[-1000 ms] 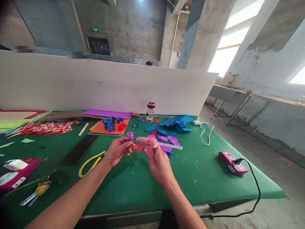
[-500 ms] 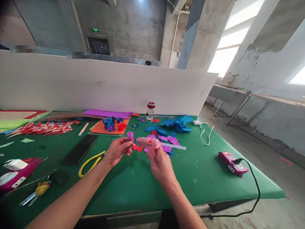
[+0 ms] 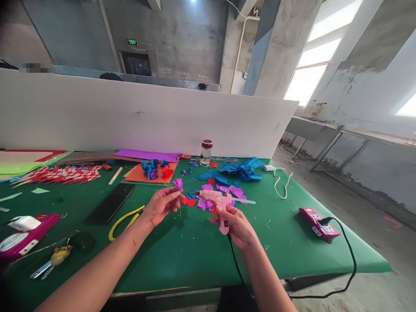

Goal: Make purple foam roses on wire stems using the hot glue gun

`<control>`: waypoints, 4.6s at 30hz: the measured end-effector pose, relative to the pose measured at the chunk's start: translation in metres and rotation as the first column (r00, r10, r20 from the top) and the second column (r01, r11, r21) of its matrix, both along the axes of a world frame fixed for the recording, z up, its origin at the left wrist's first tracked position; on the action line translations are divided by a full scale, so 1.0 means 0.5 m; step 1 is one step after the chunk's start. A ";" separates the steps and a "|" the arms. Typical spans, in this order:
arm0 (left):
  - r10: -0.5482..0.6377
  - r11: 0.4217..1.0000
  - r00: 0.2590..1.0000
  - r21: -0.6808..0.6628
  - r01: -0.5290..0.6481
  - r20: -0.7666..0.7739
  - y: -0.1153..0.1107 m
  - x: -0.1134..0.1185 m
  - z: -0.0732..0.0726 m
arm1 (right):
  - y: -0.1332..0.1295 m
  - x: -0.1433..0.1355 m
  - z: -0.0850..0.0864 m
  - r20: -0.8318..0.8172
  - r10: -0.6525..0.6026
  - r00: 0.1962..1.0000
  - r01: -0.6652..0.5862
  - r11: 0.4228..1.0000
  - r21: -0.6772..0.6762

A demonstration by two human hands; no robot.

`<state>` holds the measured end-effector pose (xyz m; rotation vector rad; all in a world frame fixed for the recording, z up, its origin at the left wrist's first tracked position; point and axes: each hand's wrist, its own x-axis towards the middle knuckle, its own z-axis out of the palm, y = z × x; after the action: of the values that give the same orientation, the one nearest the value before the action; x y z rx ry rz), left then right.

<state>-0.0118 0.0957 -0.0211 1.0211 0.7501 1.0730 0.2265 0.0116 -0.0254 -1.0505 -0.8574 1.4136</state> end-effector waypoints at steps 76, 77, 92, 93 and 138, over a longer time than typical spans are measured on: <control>0.092 0.994 0.996 0.054 -0.093 0.019 0.004 0.006 0.006 | 0.103 -0.240 -0.017 0.180 -0.345 0.921 0.185 0.795 0.577; 0.097 0.994 0.995 0.058 -0.098 0.013 0.005 0.006 0.004 | 0.101 -0.241 -0.017 0.194 -0.357 0.914 0.185 0.791 0.584; 0.118 0.991 0.992 0.054 -0.120 0.036 0.015 -0.015 0.006 | 0.128 -0.204 -0.025 0.182 -0.488 0.854 0.362 0.807 0.466; 0.101 0.993 0.994 0.061 -0.103 0.030 0.015 -0.016 0.006 | 0.133 -0.201 -0.026 0.181 -0.481 0.858 0.358 0.812 0.461; -0.057 0.996 0.998 0.063 0.058 -0.016 0.007 -0.007 -0.008 | 0.132 -0.200 -0.013 0.021 -0.063 0.998 0.053 0.942 0.330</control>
<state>-0.0154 0.0993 -0.0251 1.0991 0.6978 1.0460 0.1265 0.0776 -0.0321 -0.8353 -1.0365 1.1569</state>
